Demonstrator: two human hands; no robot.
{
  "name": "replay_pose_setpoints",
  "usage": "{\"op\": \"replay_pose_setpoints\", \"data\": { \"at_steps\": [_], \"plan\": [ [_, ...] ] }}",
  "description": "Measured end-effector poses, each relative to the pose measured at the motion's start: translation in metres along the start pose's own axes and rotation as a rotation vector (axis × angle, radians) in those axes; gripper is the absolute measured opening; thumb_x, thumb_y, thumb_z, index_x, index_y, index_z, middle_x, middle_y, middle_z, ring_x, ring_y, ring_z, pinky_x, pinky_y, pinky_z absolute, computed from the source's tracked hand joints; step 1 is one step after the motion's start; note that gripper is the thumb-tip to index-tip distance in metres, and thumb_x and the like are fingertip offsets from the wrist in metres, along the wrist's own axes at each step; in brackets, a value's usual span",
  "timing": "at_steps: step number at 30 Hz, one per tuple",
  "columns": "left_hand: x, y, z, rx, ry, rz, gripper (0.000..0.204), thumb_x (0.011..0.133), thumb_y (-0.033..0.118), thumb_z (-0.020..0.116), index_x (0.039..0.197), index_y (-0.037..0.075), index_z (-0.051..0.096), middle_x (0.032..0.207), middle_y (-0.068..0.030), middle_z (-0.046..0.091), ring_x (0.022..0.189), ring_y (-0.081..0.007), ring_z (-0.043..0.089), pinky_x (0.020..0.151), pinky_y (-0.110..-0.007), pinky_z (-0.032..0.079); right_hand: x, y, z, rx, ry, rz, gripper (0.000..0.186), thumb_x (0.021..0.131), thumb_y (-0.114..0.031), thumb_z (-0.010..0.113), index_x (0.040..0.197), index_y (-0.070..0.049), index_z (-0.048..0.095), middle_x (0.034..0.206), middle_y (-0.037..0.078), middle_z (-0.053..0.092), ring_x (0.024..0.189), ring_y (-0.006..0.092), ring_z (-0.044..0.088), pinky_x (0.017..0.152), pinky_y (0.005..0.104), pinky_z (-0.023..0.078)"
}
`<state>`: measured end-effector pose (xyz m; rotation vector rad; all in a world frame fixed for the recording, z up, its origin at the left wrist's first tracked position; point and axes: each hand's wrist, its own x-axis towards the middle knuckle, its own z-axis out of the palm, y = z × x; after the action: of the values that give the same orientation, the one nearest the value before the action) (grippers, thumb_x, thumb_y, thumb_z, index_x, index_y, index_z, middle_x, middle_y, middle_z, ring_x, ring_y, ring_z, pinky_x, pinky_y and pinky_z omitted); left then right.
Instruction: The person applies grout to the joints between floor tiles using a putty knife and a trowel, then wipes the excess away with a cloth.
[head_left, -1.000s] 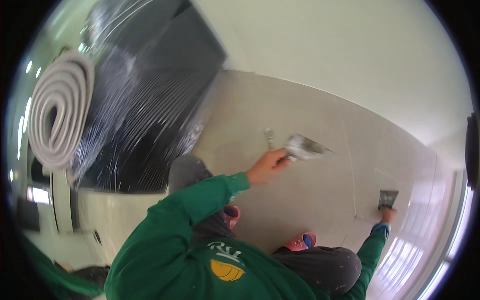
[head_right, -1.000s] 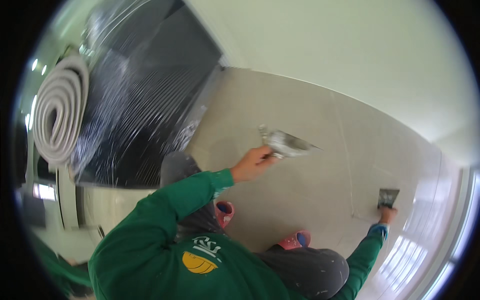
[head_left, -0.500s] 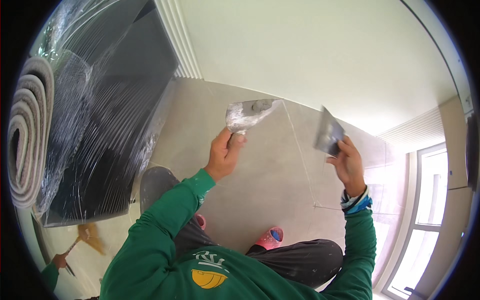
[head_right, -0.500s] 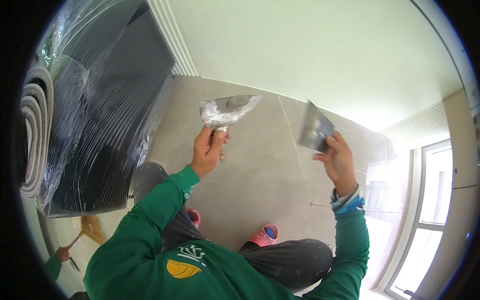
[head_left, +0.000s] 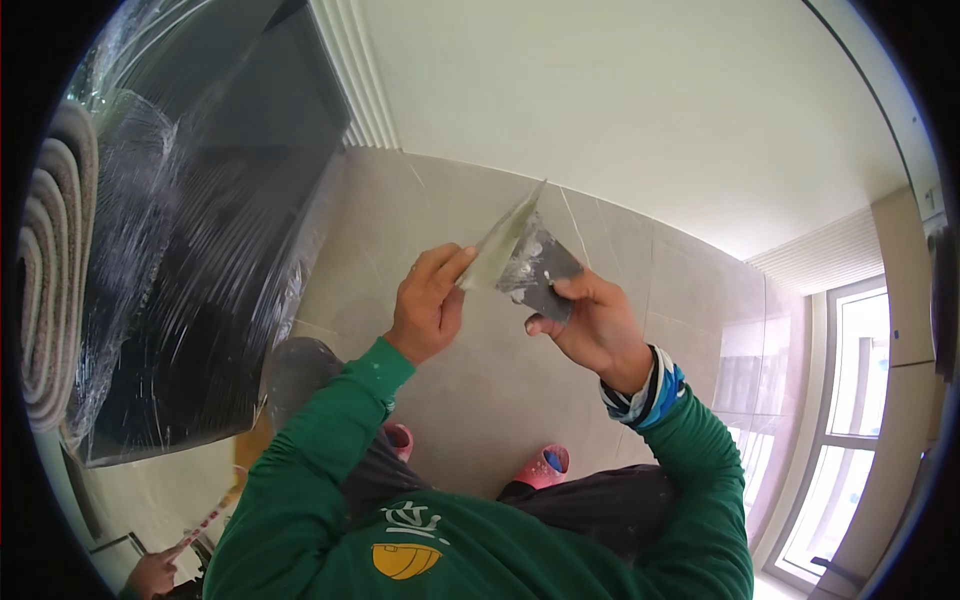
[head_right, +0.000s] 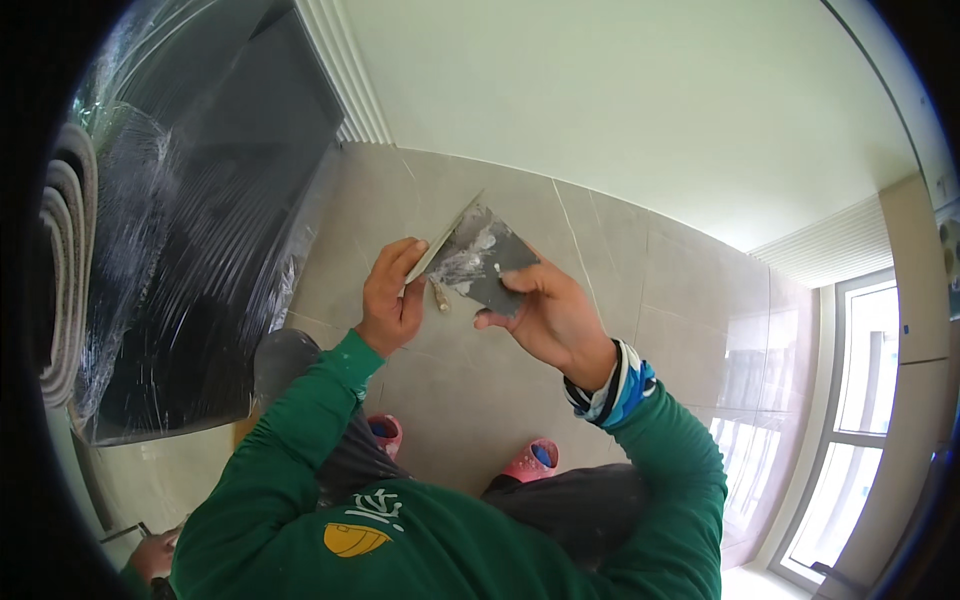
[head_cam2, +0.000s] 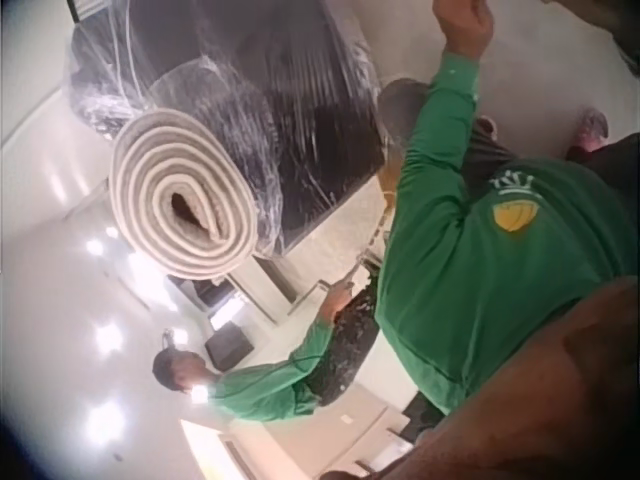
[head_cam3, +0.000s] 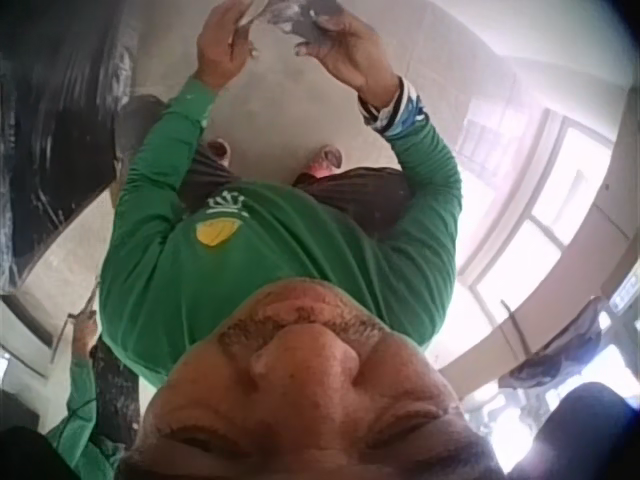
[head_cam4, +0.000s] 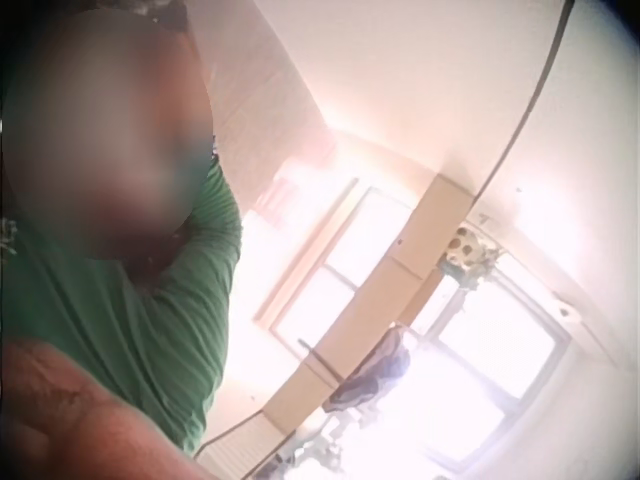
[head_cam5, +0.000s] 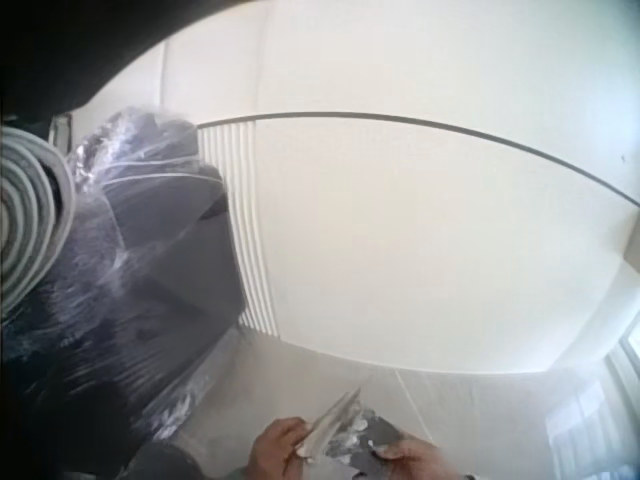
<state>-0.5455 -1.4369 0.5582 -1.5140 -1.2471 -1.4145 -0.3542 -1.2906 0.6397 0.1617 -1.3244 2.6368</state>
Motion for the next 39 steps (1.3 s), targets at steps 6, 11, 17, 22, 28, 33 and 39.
{"op": "replay_pose_setpoints", "data": {
  "at_steps": [6,11,17,22,28,33,39],
  "plan": [
    [0.014,-0.011,-0.009,0.075,-0.069,0.007,0.053,0.086,-0.012,0.062,0.138,0.002,0.063,0.118,-0.0180,0.065,0.095,-0.0340,0.066,0.081,-0.038,0.056,0.019,-0.017,-0.005,-0.055,0.041,-0.063,0.028,0.105,-0.011,0.051,0.127,0.004,0.060,0.112,0.015,0.072,0.094,0.0262,0.070,0.074,0.0435,0.057],
    [0.026,-0.022,-0.015,0.161,-0.137,-0.027,0.048,0.090,-0.010,0.063,0.136,-0.001,0.064,0.116,-0.0201,0.066,0.095,-0.0349,0.067,0.081,-0.038,0.056,0.005,-0.044,0.012,-0.188,-0.014,-0.185,0.028,0.105,-0.010,0.052,0.129,0.005,0.058,0.111,0.015,0.072,0.091,0.0280,0.070,0.075,0.0423,0.056],
    [-0.053,-0.036,0.012,-0.614,-0.331,-0.859,0.035,0.105,0.013,0.058,0.138,0.003,0.061,0.098,-0.0083,0.070,0.075,-0.0151,0.066,0.061,-0.029,0.053,-0.026,-0.009,-0.089,-0.637,-0.001,-0.541,0.035,0.106,-0.001,0.053,0.141,0.003,0.053,0.127,0.014,0.068,0.105,0.0236,0.069,0.089,0.0386,0.057],
    [-0.127,-0.051,0.071,-1.051,-0.501,-1.100,0.036,0.108,0.023,0.056,0.135,0.000,0.059,0.087,-0.0081,0.068,0.062,-0.0105,0.060,0.049,-0.024,0.048,-0.004,0.037,-0.221,-1.490,-0.086,-0.878,0.052,0.098,0.015,0.051,0.148,-0.001,0.051,0.133,0.017,0.066,0.115,0.0295,0.068,0.099,0.0372,0.055],
    [-0.165,-0.152,0.107,-1.277,-0.473,-1.019,0.038,0.108,0.022,0.057,0.138,-0.001,0.058,0.087,-0.0085,0.069,0.063,-0.0090,0.059,0.051,-0.023,0.047,0.079,0.084,-0.345,-1.953,-0.068,-0.819,0.065,0.090,0.021,0.048,0.147,-0.010,0.055,0.132,0.020,0.065,0.115,0.0333,0.068,0.098,0.0350,0.055],
    [-0.193,-0.189,0.150,-0.751,-0.217,-0.750,0.035,0.107,0.017,0.060,0.137,0.000,0.059,0.093,-0.0080,0.069,0.069,-0.0083,0.059,0.055,-0.023,0.047,0.094,0.090,-0.389,-1.102,0.250,-0.260,0.051,0.095,0.008,0.052,0.146,0.003,0.050,0.123,0.019,0.070,0.092,0.0297,0.075,0.090,0.0398,0.059],
    [-0.217,-0.174,0.173,-0.094,-0.176,-0.137,0.038,0.098,0.002,0.068,0.136,0.003,0.064,0.103,-0.0095,0.067,0.075,-0.0159,0.062,0.064,-0.031,0.053,0.080,0.093,-0.369,-0.135,0.028,0.088,0.046,0.101,-0.010,0.049,0.141,0.013,0.049,0.123,0.026,0.069,0.101,0.0366,0.073,0.082,0.0427,0.061]
  ]
}}
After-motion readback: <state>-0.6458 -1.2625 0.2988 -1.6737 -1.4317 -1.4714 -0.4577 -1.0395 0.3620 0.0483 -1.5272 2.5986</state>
